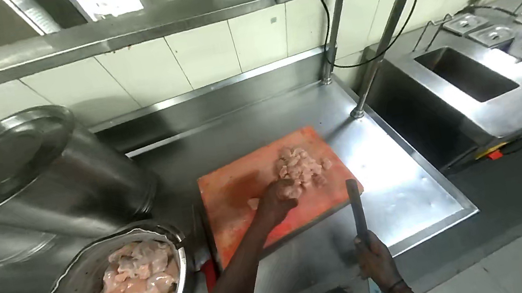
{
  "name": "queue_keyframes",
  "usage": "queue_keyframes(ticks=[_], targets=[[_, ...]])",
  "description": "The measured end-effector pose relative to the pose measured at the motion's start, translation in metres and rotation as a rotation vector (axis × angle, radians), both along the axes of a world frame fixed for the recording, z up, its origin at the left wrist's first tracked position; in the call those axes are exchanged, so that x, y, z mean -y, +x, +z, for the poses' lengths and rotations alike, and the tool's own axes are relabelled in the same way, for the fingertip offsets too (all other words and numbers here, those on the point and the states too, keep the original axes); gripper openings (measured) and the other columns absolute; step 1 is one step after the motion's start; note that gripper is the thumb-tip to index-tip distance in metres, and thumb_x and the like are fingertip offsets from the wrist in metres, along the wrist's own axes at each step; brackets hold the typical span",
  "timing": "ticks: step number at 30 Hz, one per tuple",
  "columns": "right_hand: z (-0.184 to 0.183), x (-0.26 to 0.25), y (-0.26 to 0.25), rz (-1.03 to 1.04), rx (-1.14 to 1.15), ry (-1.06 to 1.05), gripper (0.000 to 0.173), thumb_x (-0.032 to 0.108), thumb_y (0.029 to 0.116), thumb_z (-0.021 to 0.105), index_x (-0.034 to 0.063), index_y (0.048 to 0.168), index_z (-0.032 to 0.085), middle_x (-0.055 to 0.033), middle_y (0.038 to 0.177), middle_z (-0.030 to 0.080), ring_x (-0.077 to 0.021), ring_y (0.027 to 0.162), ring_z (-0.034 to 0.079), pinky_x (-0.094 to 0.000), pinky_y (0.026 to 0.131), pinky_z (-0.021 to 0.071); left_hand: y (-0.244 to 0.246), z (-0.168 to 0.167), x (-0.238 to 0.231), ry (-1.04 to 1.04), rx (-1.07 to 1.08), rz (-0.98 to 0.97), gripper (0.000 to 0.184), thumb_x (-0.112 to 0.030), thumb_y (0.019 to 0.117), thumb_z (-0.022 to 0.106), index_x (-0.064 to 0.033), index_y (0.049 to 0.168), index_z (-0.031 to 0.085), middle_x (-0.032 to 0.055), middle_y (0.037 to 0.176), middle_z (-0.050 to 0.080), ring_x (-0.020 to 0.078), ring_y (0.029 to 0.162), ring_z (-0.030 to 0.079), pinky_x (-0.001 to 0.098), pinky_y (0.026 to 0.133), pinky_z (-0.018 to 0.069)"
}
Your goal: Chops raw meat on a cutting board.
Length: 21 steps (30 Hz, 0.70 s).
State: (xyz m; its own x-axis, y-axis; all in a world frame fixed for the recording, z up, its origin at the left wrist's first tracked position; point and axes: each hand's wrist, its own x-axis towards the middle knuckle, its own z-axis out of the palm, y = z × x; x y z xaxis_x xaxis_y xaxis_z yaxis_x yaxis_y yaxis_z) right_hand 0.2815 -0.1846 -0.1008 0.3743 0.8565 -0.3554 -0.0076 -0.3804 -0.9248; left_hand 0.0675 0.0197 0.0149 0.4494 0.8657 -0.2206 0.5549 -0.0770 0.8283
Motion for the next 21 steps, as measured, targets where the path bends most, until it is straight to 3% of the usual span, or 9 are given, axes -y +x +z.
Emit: queue_keyframes(ticks=[3, 5, 7, 10, 13, 17, 21], targets=[[-0.004, 0.003, 0.001, 0.002, 0.011, 0.028, 0.023, 0.023, 0.1058, 0.050, 0.0023, 0.114, 0.055, -0.0028, 0.057, 0.048, -0.0169, 0.041, 0.050, -0.0359, 0.042, 0.0509, -0.002, 0.008, -0.019, 0.154, -0.256, -0.022, 0.049, -0.007, 0.0955, 0.067, -0.0075, 0.144, 0.057, 0.0186, 0.146, 0.056, 0.0345, 0.133, 0.056, 0.0534, 0.111, 0.0462], [-0.008, 0.004, 0.002, 0.013, 0.017, 0.037, 0.024, 0.024, 0.1055, 0.050, 0.0027, 0.115, 0.056, -0.0032, 0.057, 0.049, -0.0172, 0.040, 0.050, -0.0358, 0.042, 0.0504, -0.020, -0.006, -0.028, 0.227, -0.542, 0.005, 0.050, -0.010, 0.0937, 0.066, -0.0095, 0.143, 0.058, 0.0183, 0.145, 0.057, 0.0392, 0.135, 0.053, 0.0592, 0.110, 0.0453], [-0.010, 0.003, 0.002, 0.020, 0.018, 0.038, 0.024, 0.024, 0.1057, 0.050, 0.0029, 0.116, 0.056, -0.0033, 0.057, 0.049, -0.0171, 0.041, 0.050, -0.0357, 0.042, 0.0504, -0.042, -0.025, -0.032, 0.201, -0.647, -0.006, 0.046, -0.015, 0.0946, 0.066, -0.0085, 0.140, 0.061, 0.0191, 0.142, 0.059, 0.0407, 0.134, 0.053, 0.0612, 0.110, 0.0436], [-0.008, 0.001, 0.004, 0.067, 0.020, 0.020, 0.024, 0.024, 0.1061, 0.049, 0.0029, 0.117, 0.055, -0.0025, 0.059, 0.049, -0.0158, 0.041, 0.050, -0.0343, 0.042, 0.0500, -0.057, -0.036, -0.027, 0.137, -0.612, -0.020, 0.029, -0.020, 0.0970, 0.067, -0.0046, 0.121, 0.070, 0.0190, 0.123, 0.068, 0.0378, 0.119, 0.064, 0.0599, 0.103, 0.0491], [0.006, -0.009, 0.011, 0.282, 0.116, -0.098, 0.029, 0.028, 0.1076, 0.049, 0.0041, 0.123, 0.056, -0.0054, 0.068, 0.053, -0.0174, 0.047, 0.052, -0.0363, 0.047, 0.0517, -0.058, -0.024, -0.010, -0.009, -0.481, 0.065, 0.025, -0.016, 0.0979, 0.067, -0.0016, 0.118, 0.068, 0.0209, 0.112, 0.069, 0.0362, 0.106, 0.067, 0.0568, 0.096, 0.0530], [0.052, -0.041, -0.003, 0.666, 0.485, -0.212, 0.036, 0.033, 0.1098, 0.045, 0.0069, 0.133, 0.056, -0.0152, 0.088, 0.064, -0.0306, 0.077, 0.065, -0.0508, 0.075, 0.0544, -0.063, 0.001, 0.029, -0.112, -0.017, 0.249, 0.019, -0.009, 0.0986, 0.067, 0.0019, 0.114, 0.065, 0.0208, 0.103, 0.066, 0.0297, 0.086, 0.064, 0.0477, 0.076, 0.0546], [0.079, -0.076, -0.028, 0.819, 0.810, -0.375, 0.040, 0.030, 0.1103, 0.042, 0.0149, 0.147, 0.049, -0.0198, 0.107, 0.071, -0.0392, 0.099, 0.070, -0.0584, 0.088, 0.0546, -0.064, 0.013, 0.042, -0.207, 0.154, 0.326, 0.015, -0.006, 0.0985, 0.066, 0.0020, 0.112, 0.064, 0.0185, 0.106, 0.065, 0.0252, 0.083, 0.065, 0.0411, 0.074, 0.0576]])
